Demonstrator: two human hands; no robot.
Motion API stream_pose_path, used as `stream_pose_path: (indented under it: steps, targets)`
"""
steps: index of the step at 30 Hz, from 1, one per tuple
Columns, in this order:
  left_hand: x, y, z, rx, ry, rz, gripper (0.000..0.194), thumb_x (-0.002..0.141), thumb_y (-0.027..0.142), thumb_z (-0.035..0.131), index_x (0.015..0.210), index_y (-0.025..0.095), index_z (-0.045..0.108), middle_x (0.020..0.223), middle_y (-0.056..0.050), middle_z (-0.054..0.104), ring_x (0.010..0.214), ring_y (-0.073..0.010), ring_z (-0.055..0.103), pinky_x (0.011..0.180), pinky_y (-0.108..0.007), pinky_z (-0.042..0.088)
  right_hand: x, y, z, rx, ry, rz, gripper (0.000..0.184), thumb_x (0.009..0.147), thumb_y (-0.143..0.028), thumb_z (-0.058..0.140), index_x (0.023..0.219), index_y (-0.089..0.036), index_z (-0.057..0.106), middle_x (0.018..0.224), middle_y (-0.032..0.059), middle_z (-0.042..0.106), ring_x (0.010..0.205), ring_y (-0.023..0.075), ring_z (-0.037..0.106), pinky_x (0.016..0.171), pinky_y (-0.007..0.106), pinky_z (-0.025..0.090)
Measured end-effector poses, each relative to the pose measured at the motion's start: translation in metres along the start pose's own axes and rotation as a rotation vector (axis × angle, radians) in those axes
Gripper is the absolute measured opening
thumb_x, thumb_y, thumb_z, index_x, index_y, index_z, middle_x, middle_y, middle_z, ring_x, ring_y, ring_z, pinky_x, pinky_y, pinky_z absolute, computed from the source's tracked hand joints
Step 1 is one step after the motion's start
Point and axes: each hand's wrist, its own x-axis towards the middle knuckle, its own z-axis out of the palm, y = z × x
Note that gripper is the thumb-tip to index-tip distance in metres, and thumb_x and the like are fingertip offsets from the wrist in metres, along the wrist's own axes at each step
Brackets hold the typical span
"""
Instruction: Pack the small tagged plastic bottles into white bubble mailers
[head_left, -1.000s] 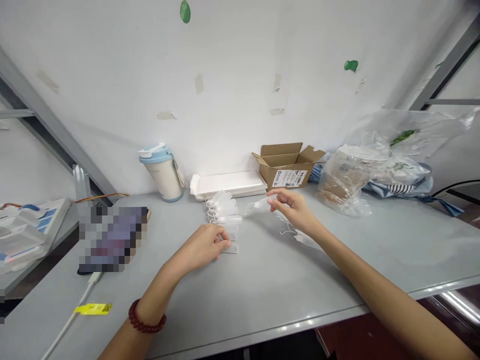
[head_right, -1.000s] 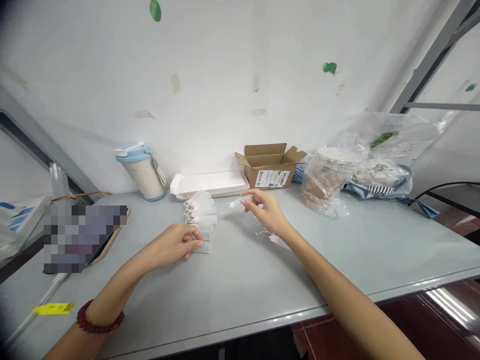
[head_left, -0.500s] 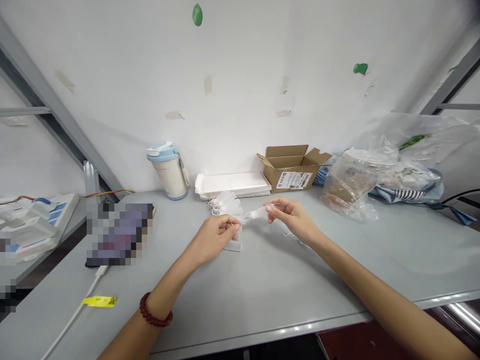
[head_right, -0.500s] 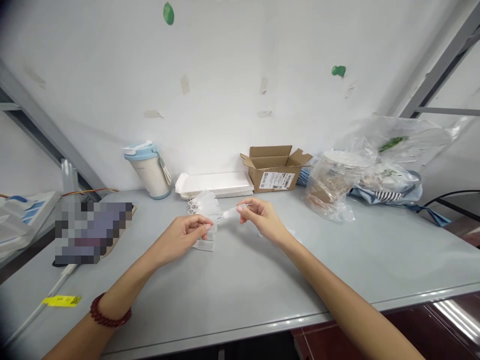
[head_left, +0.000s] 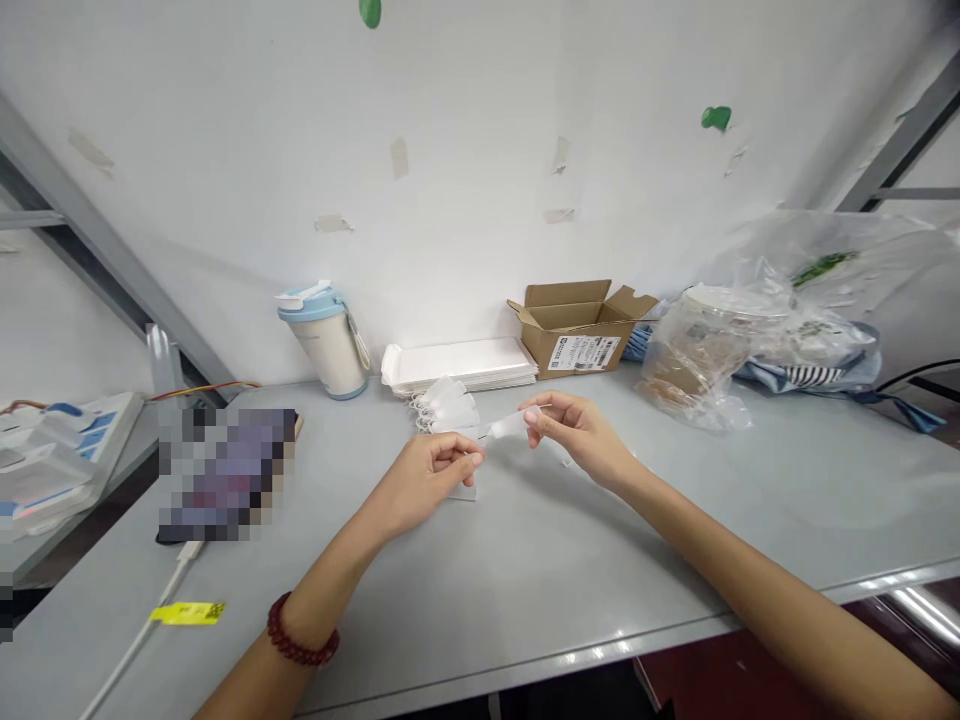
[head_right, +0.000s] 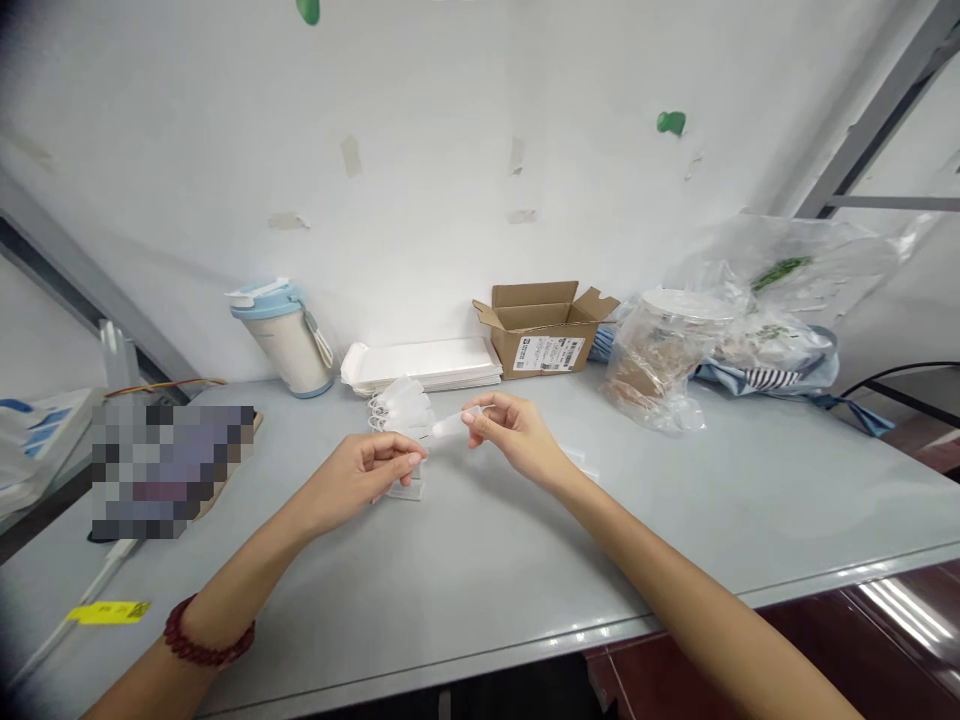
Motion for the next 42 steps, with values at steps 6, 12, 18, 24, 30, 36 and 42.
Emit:
stream_pose_path:
  steps: [6, 12, 18, 24, 30, 36, 42]
  targets:
    - [0.001, 0.0, -0.002, -0.063, 0.067, 0.008, 0.025, 0.079, 0.04, 0.057, 0.089, 0.017, 0.056, 0.066, 0.001, 0.059, 0.055, -0.0095, 0.048, 0.048, -0.02, 0.033, 0.0, 0.005, -0.001, 0.105, -0.017, -0.003, 0.029, 0.08, -0.047, 0.057, 0.086, -0.019, 0.059, 0.06, -0.0016, 0.059, 0.062, 0.0122, 0.05, 0.06, 0.027, 0.033]
    - [0.0, 0.003, 0.0, -0.114, 0.014, 0.01, 0.029, 0.077, 0.038, 0.059, 0.096, 0.016, 0.06, 0.067, 0.002, 0.058, 0.051, -0.0077, 0.043, 0.049, -0.02, 0.034, -0.001, 0.004, 0.001, 0.121, -0.037, -0.003, 0.032, 0.08, -0.05, 0.056, 0.083, -0.019, 0.059, 0.06, -0.0013, 0.057, 0.063, 0.0128, 0.049, 0.062, 0.028, 0.034]
    - [0.001, -0.001, 0.0, -0.104, 0.01, 0.011, 0.029, 0.077, 0.042, 0.057, 0.081, 0.015, 0.066, 0.068, -0.001, 0.06, 0.049, -0.0074, 0.039, 0.049, -0.022, 0.035, 0.001, 0.006, -0.003, 0.087, 0.046, -0.005, 0.033, 0.08, -0.052, 0.055, 0.083, -0.019, 0.058, 0.062, -0.0005, 0.057, 0.062, 0.0128, 0.048, 0.055, 0.026, 0.031]
    - [-0.001, 0.004, -0.003, -0.166, 0.016, 0.004, 0.027, 0.077, 0.041, 0.058, 0.077, 0.015, 0.066, 0.067, 0.0, 0.059, 0.046, -0.0057, 0.036, 0.049, -0.022, 0.033, 0.0, 0.004, -0.004, 0.078, 0.081, 0.003, 0.033, 0.08, -0.052, 0.055, 0.082, -0.019, 0.058, 0.062, 0.0002, 0.057, 0.061, 0.013, 0.048, 0.053, 0.026, 0.03]
    - [-0.003, 0.004, -0.007, -0.3, -0.016, 0.02, 0.029, 0.081, 0.04, 0.055, 0.066, 0.016, 0.06, 0.051, 0.004, 0.049, 0.048, -0.0074, 0.038, 0.062, -0.026, 0.037, -0.007, -0.006, 0.002, 0.095, 0.037, -0.015, 0.031, 0.08, -0.051, 0.057, 0.084, -0.02, 0.06, 0.061, -0.0009, 0.058, 0.063, 0.0131, 0.049, 0.059, 0.027, 0.033]
    - [-0.002, 0.002, -0.01, -0.359, -0.054, 0.033, 0.028, 0.082, 0.038, 0.055, 0.064, 0.017, 0.058, 0.045, 0.007, 0.039, 0.045, -0.0064, 0.032, 0.07, -0.028, 0.036, -0.009, -0.007, 0.005, 0.117, 0.022, -0.014, 0.029, 0.079, -0.049, 0.058, 0.087, -0.021, 0.059, 0.062, -0.0005, 0.061, 0.067, 0.0148, 0.053, 0.064, 0.029, 0.036]
    - [-0.002, 0.003, -0.009, -0.407, -0.052, -0.009, 0.027, 0.079, 0.038, 0.058, 0.065, 0.015, 0.057, 0.067, 0.002, 0.055, 0.044, -0.0031, 0.03, 0.059, -0.025, 0.031, -0.008, -0.004, 0.006, 0.12, 0.014, -0.023, 0.031, 0.079, -0.049, 0.058, 0.089, -0.02, 0.059, 0.064, 0.0, 0.062, 0.067, 0.0155, 0.055, 0.063, 0.029, 0.036]
